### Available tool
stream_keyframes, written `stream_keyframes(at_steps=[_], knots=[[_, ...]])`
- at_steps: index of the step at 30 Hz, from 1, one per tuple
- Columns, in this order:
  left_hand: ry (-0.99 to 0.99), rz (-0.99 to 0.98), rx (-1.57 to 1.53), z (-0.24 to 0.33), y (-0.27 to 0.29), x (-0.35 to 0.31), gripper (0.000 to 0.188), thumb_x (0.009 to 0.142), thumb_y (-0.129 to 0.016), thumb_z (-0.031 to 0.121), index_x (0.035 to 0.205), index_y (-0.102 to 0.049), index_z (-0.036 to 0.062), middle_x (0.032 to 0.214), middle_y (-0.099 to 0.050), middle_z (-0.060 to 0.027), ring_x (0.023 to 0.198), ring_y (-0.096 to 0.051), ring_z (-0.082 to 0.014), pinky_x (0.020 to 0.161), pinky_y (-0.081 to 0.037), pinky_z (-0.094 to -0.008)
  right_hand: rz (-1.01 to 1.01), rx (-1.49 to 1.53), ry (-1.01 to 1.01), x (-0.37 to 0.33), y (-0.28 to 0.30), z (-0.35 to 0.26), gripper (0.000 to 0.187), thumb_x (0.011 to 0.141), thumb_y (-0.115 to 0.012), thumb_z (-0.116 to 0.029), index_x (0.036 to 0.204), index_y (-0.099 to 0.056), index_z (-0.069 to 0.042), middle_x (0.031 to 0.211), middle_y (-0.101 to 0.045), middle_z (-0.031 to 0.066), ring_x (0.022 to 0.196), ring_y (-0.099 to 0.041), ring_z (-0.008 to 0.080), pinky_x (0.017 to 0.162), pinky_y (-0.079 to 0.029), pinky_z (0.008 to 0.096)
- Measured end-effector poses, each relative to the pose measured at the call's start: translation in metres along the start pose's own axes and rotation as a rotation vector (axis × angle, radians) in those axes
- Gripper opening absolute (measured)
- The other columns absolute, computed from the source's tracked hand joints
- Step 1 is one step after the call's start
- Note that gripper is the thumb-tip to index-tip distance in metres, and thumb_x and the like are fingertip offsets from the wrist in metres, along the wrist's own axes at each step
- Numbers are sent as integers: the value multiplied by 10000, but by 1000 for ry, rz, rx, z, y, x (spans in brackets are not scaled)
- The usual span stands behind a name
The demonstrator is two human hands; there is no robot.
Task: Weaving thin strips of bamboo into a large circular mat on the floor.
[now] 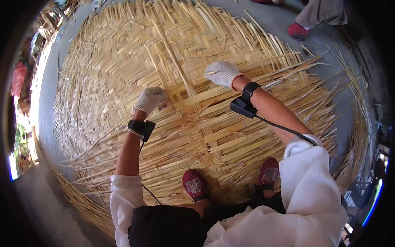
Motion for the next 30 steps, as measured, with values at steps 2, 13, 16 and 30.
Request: stream_keyframes(at_steps=[2,13,16,30], knots=[[103,-28,-86,-7,-4,-1,209,775,-610,177,862,-657,-7,686,-631,-73,647,-578,-147,621,-461,-288,-26,111,-8,5,-10,-8,243,745,-565,-328,792,-661,-110,795,-628,140,743,-582,346,654,-471,409],[116,-13,-17,-14,-24,-26,213,762,-627,203,891,-680,42,753,-660,-57,688,-590,-128,676,-468,-271,-222,62,-43,2,-34,-17,245,722,-607,-332,799,-677,-111,795,-645,127,731,-606,308,663,-490,371],[108,61,82,-8,-20,-29,213,764,-621,216,891,-682,56,784,-671,-78,711,-617,-169,692,-475,-291,-222,-36,-12,5,-33,-22,249,717,-617,-339,800,-680,-113,795,-644,129,735,-604,314,666,-489,373],[-311,234,718,62,-63,-71,629,742,-627,399,1219,-450,29,1291,-404,-105,1184,-359,-303,967,-290,-483,-238,-289,18,10,-49,-21,271,723,-578,-348,820,-662,-110,824,-634,148,746,-598,359,659,-483,418]])
Point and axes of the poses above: each hand's wrist, its own x-axis towards the middle knuckle, its own y-axis out of the back of the hand, z = x × y, the point moved 7 cm from there along x, towards the middle knuckle
